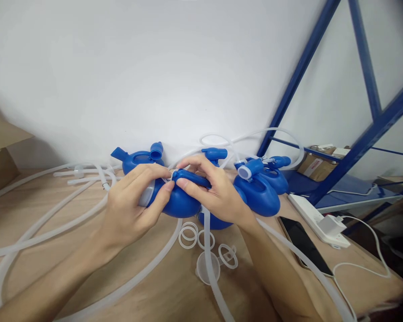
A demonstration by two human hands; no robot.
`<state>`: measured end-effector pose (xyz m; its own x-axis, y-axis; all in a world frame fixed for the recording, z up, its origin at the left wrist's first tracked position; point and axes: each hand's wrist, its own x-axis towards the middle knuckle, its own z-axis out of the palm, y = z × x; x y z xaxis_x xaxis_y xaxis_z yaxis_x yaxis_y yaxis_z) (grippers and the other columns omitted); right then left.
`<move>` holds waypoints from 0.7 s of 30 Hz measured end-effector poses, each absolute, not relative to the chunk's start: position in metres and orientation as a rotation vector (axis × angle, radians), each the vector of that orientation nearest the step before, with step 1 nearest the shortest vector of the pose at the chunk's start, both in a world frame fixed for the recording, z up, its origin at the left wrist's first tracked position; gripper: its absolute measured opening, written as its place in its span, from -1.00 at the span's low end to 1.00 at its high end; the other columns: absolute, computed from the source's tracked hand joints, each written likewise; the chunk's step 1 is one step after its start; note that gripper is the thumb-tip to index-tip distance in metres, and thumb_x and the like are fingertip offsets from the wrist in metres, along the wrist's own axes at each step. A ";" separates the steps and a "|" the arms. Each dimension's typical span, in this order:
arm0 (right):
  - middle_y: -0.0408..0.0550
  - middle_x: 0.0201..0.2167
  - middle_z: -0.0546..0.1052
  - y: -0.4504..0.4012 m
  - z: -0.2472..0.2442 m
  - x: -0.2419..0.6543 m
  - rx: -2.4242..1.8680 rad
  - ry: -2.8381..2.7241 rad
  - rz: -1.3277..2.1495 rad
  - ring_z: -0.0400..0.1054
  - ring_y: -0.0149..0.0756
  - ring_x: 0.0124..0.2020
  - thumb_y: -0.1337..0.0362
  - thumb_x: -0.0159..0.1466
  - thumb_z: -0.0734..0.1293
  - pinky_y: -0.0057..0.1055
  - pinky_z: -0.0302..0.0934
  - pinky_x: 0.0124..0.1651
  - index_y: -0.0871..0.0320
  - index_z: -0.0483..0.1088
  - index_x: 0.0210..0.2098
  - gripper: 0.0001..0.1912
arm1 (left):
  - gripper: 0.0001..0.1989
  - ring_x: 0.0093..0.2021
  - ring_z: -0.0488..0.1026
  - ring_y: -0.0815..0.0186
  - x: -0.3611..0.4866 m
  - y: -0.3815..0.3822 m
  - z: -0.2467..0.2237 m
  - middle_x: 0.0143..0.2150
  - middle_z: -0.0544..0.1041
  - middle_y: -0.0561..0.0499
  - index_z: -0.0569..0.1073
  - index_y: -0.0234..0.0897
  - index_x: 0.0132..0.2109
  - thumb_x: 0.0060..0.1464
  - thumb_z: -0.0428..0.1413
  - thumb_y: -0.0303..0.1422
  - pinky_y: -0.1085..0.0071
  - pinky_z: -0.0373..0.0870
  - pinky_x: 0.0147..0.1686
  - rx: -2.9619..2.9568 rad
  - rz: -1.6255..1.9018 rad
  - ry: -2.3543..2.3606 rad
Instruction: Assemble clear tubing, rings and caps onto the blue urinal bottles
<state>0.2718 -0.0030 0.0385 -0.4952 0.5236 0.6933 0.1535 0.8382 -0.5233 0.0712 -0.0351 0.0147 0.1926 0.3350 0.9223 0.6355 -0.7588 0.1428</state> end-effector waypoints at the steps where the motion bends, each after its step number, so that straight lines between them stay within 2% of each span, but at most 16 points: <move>1: -0.10 -0.11 0.56 -0.002 0.038 0.271 -0.474 -2.067 0.500 0.48 -0.28 -0.14 0.18 0.44 0.34 -0.29 0.43 0.00 0.03 0.39 0.01 -0.82 | -0.84 -0.13 0.61 0.25 0.071 -0.036 0.015 -0.12 0.65 0.00 0.51 -0.19 -0.02 0.28 0.15 -0.48 0.31 0.55 -0.06 -2.176 -1.584 -0.927; 5: -0.13 -0.12 0.56 0.000 0.038 0.271 -0.444 -2.067 0.513 0.48 -0.29 -0.09 0.22 0.44 0.33 -0.29 0.40 0.05 0.01 0.39 -0.02 -0.87 | -0.74 -0.12 0.62 0.28 0.072 -0.035 0.014 -0.08 0.66 0.00 0.54 -0.19 0.06 0.27 0.16 -0.52 0.36 0.54 -0.06 -2.147 -1.582 -0.883; 15: -0.18 -0.25 0.56 -0.002 0.038 0.272 -0.492 -2.085 0.545 0.44 -0.36 -0.27 0.17 0.41 0.38 -0.39 0.36 -0.17 0.04 0.44 -0.08 -0.86 | -0.83 -0.21 0.61 0.28 0.071 -0.037 0.015 -0.15 0.62 -0.05 0.55 -0.25 -0.13 0.17 0.22 -0.57 0.38 0.57 -0.23 -2.077 -1.569 -0.757; 21: -0.16 -0.27 0.52 0.000 0.032 0.268 -0.479 -2.045 0.582 0.41 -0.35 -0.28 0.15 0.35 0.42 -0.42 0.31 -0.26 0.05 0.44 -0.13 -0.84 | -0.87 -0.28 0.58 0.32 0.067 -0.041 0.019 -0.20 0.60 -0.04 0.50 -0.26 -0.24 0.14 0.22 -0.58 0.39 0.56 -0.29 -2.104 -1.523 -0.704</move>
